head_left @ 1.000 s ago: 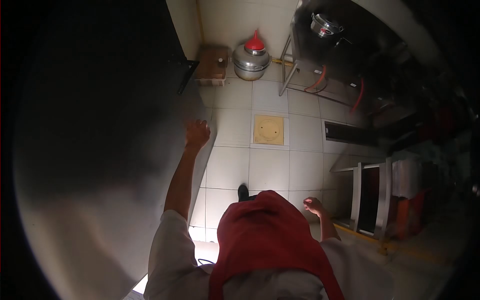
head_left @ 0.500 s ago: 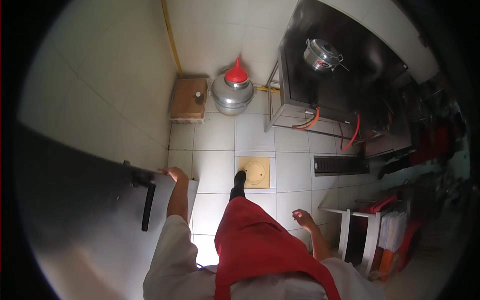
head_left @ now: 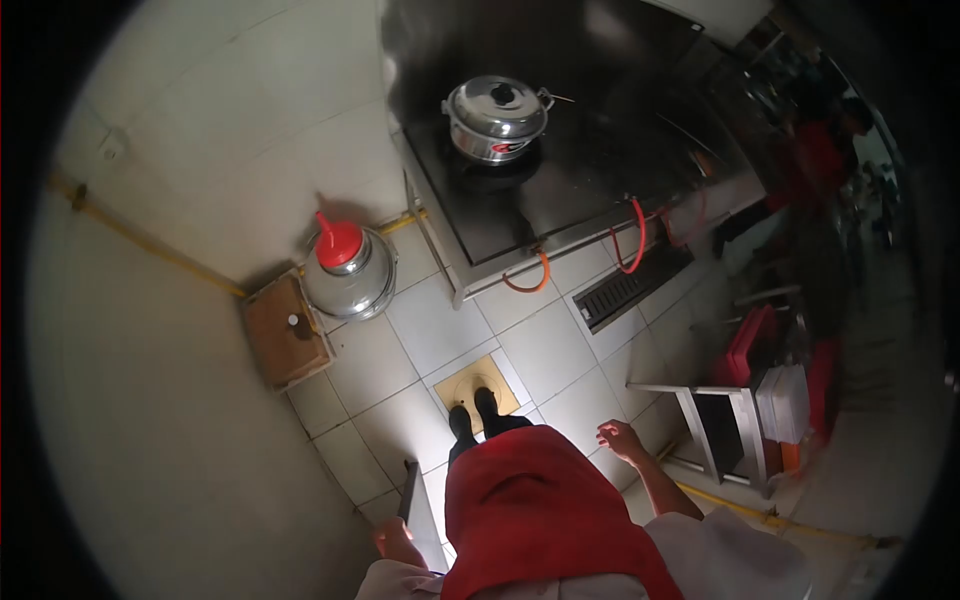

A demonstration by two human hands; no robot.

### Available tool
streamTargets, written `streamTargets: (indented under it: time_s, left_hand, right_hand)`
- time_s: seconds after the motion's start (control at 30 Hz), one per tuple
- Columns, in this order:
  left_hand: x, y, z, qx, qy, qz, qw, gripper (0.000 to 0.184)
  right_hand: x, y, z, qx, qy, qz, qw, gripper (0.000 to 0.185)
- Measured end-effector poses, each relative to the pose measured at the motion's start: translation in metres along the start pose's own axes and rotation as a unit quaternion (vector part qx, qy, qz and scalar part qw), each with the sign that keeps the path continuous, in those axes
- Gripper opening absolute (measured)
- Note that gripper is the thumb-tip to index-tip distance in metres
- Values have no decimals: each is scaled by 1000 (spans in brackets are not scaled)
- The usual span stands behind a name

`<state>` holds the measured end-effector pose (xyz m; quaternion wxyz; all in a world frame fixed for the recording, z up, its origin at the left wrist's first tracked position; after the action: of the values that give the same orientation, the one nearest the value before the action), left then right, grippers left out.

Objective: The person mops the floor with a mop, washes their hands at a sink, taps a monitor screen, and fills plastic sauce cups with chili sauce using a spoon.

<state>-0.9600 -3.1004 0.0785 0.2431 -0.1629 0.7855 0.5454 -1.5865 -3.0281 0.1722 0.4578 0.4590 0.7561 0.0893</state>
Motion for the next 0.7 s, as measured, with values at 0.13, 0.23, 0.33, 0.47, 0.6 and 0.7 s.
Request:
streamTargets:
  time_s: [0.13,0.23,0.33,0.47,0.6,0.7]
  left_hand:
    - [40,33,-44,-14,378,122,917,37]
    - [82,60,-125,-86,631,173,752,38]
    - [154,3,-207,178,511,315,780,39]
    - [193,-2,-320,298,435,419,739,39]
    - [225,12,-386,107,468,428,766,37]
    - [254,-30,-409,110,261,483,829,30]
  right_hand:
    - [6,-5,14,-65,173,-93,978,32]
    - [66,-39,28,-134,134,-72,979,43]
    - [37,-59,22,-81,230,-20,970,31]
    - [21,-80,12,95,127,0,987,26]
    - [-64,-12,-33,374,11,-65,925,20]
    - [-141,96,-71,630,145,28,762,30]
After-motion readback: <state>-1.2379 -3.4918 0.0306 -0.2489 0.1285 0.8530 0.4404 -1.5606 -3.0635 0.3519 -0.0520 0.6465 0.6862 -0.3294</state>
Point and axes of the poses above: each hand's wrist, its own y-axis away from the middle knuckle, its own z-axis out of the palm, x = y × z, the point moved 1 cm from there along -y, towards the middle knuckle, and after that the axes turned 15 degrees about x, right-handed, at the moved point
